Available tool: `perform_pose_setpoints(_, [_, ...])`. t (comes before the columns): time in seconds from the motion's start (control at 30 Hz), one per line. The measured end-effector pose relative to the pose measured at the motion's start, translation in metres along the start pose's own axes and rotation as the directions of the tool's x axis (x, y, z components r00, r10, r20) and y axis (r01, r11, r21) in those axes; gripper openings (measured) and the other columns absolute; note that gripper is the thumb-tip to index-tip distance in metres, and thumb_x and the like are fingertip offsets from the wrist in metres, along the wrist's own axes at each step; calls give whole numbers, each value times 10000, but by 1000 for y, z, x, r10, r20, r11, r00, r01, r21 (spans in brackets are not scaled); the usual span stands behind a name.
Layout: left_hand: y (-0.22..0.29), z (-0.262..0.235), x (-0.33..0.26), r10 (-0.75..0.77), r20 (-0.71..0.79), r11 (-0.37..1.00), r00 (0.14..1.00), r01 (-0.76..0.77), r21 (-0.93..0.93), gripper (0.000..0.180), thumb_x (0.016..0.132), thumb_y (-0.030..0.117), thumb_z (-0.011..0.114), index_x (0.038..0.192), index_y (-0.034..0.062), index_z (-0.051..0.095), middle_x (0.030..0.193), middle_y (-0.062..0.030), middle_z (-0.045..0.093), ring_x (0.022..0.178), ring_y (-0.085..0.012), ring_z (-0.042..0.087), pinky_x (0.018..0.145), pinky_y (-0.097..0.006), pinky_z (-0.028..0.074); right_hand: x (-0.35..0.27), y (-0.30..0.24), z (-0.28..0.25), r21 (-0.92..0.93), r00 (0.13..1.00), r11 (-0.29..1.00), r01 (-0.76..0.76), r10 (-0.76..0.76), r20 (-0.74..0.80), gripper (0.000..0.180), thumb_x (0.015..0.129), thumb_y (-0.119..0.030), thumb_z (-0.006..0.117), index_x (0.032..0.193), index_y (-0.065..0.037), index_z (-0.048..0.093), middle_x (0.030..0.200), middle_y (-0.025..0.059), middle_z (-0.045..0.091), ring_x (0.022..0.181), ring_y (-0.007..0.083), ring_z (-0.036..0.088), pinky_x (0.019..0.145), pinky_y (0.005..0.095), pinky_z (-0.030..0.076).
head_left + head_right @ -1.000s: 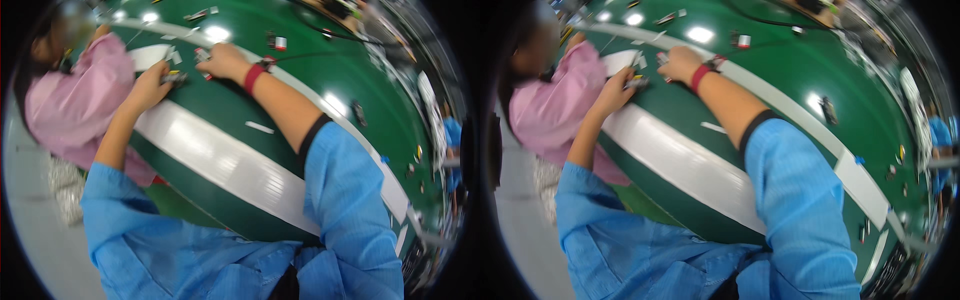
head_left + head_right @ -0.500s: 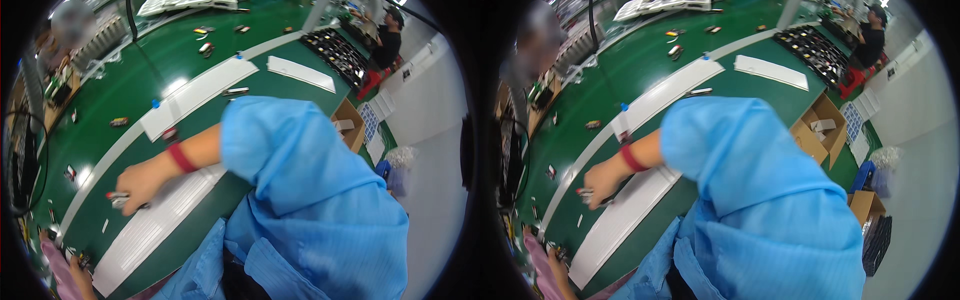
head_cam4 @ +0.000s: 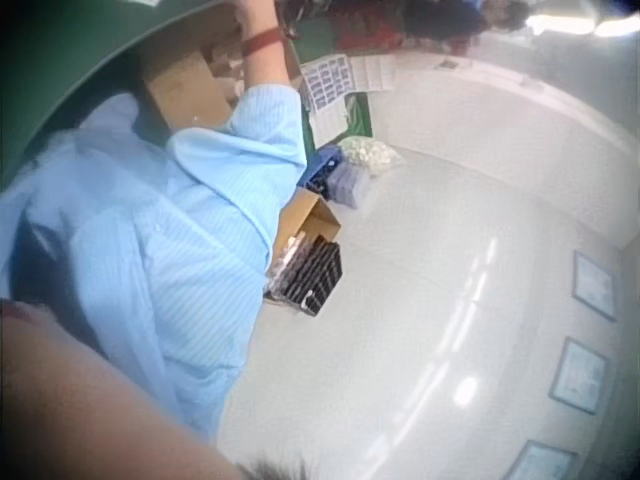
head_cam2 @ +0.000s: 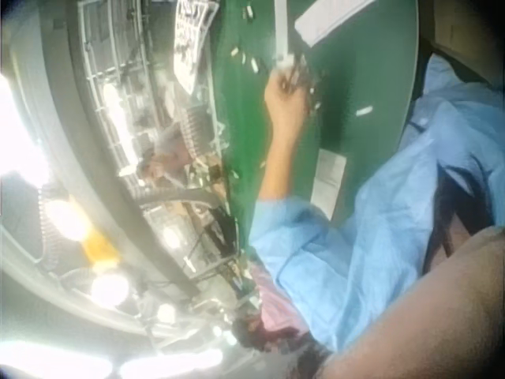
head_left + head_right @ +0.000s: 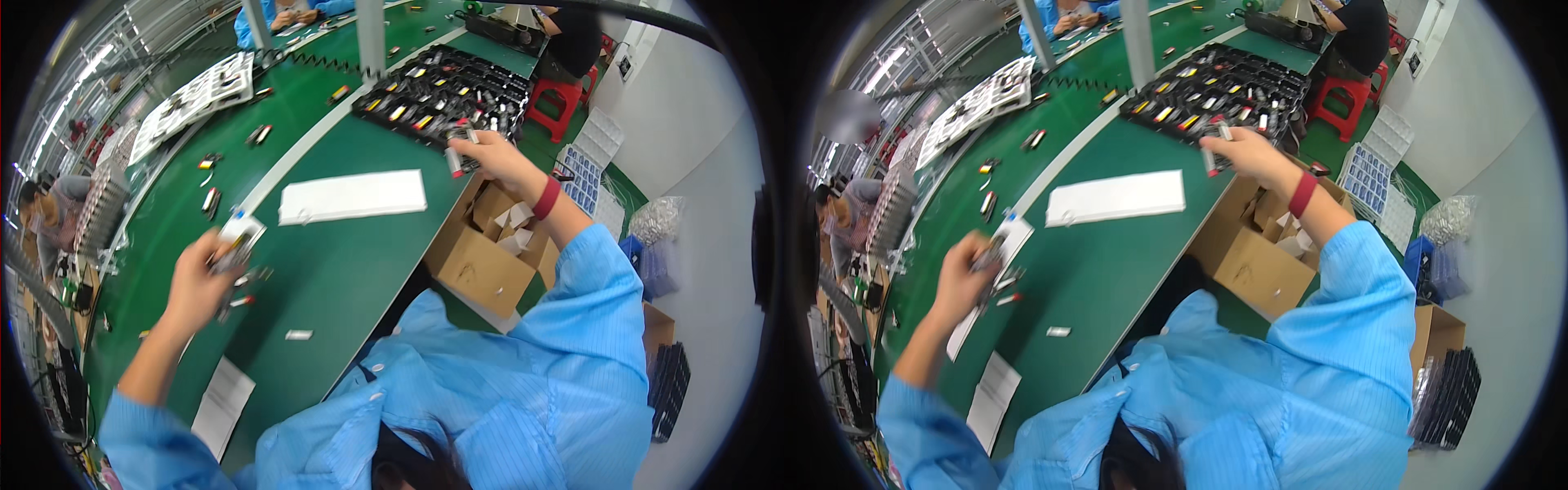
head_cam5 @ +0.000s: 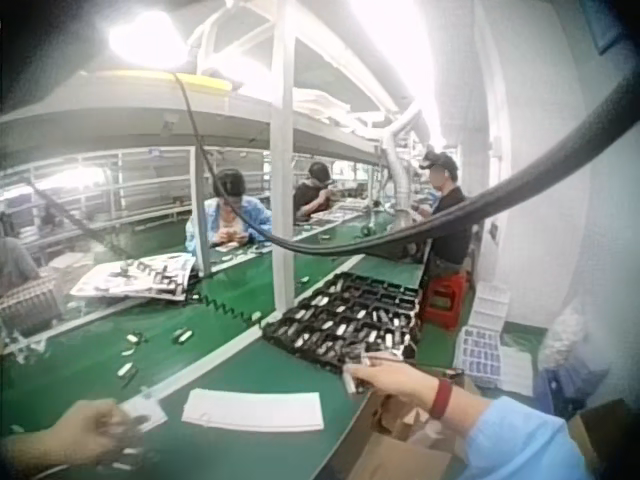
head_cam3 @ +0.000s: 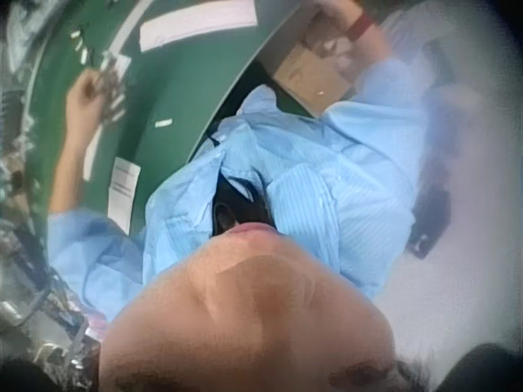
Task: The person retrieves a pack of adhesive strips, peels and applies the strips to assemble batteries onto circuit boards, and places the assembled electronic modules into a partitioned tray.
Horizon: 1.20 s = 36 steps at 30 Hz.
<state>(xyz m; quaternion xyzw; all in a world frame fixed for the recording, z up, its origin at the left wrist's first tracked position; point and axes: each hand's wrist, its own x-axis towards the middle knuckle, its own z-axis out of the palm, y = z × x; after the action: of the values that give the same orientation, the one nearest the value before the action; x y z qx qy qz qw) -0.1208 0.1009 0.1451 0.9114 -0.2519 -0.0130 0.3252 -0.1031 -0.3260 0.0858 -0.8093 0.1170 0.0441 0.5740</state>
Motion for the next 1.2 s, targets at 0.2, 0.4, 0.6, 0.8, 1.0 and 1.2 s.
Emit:
perform_pose_setpoints(0.2, [93, 155, 294, 144, -110, 968, 983, -164, -193, 165, 694, 154, 656, 742, 19, 574, 682, -85, 575, 634, -182, 545, 617, -317, 429, 103, 51, -160, 148, 923, 988, 47, 14, -385, 283, 814, -305, 619, 641, -112, 507, 478, -48, 369, 359, 65, 309, 338, 244, 198])
perform_pose_setpoints(0.4, [168, 281, 487, 43, -124, 978, 991, -67, -195, 181, 666, 143, 638, 826, 60, 621, 694, -95, 645, 588, -181, 639, 553, -291, 491, 192, 85, -228, 310, 913, 950, 20, 109, -392, 341, 781, -245, 657, 571, -83, 442, 455, -6, 391, 336, 92, 332, 311, 253, 234])
perform_pose_setpoints(0.6, [178, 341, 532, -81, 134, 910, 988, 128, -394, 207, 714, 137, 661, 871, 24, 587, 736, -58, 588, 557, -133, 563, 503, -254, 503, 220, 86, -230, 35, 894, 988, -150, 151, -421, 369, 761, -314, 638, 552, -34, 521, 465, 47, 487, 360, 124, 451, 329, 263, 337])
perform_pose_setpoints(0.8, [163, 331, 556, -38, 172, 937, 984, 95, -336, 213, 739, 219, 669, 832, 49, 580, 634, -3, 505, 505, -86, 466, 451, -227, 387, 226, 96, -245, -140, 906, 963, -230, 160, -391, 387, 755, -340, 592, 564, -5, 566, 494, 53, 532, 387, 139, 493, 387, 267, 409])
perform_pose_setpoints(1.0, [148, 345, 557, 171, 212, 982, 962, -150, -113, 507, 803, 483, 533, 970, 11, 617, 866, -152, 635, 804, -280, 604, 769, -359, 450, 218, 77, -247, -379, 944, 912, -156, 25, -329, 352, 716, -329, 612, 625, 11, 610, 540, 71, 570, 481, 157, 553, 461, 293, 457])
perform_pose_setpoints(1.2, [168, 326, 571, 313, 181, 887, 932, -355, 295, 467, 879, 406, 373, 821, 38, 655, 811, -205, 629, 824, -370, 600, 782, -413, 454, 255, 83, -294, -291, 821, 940, -180, -20, -571, 435, 736, -395, 594, 600, 19, 583, 499, 78, 534, 396, 156, 507, 397, 269, 428])
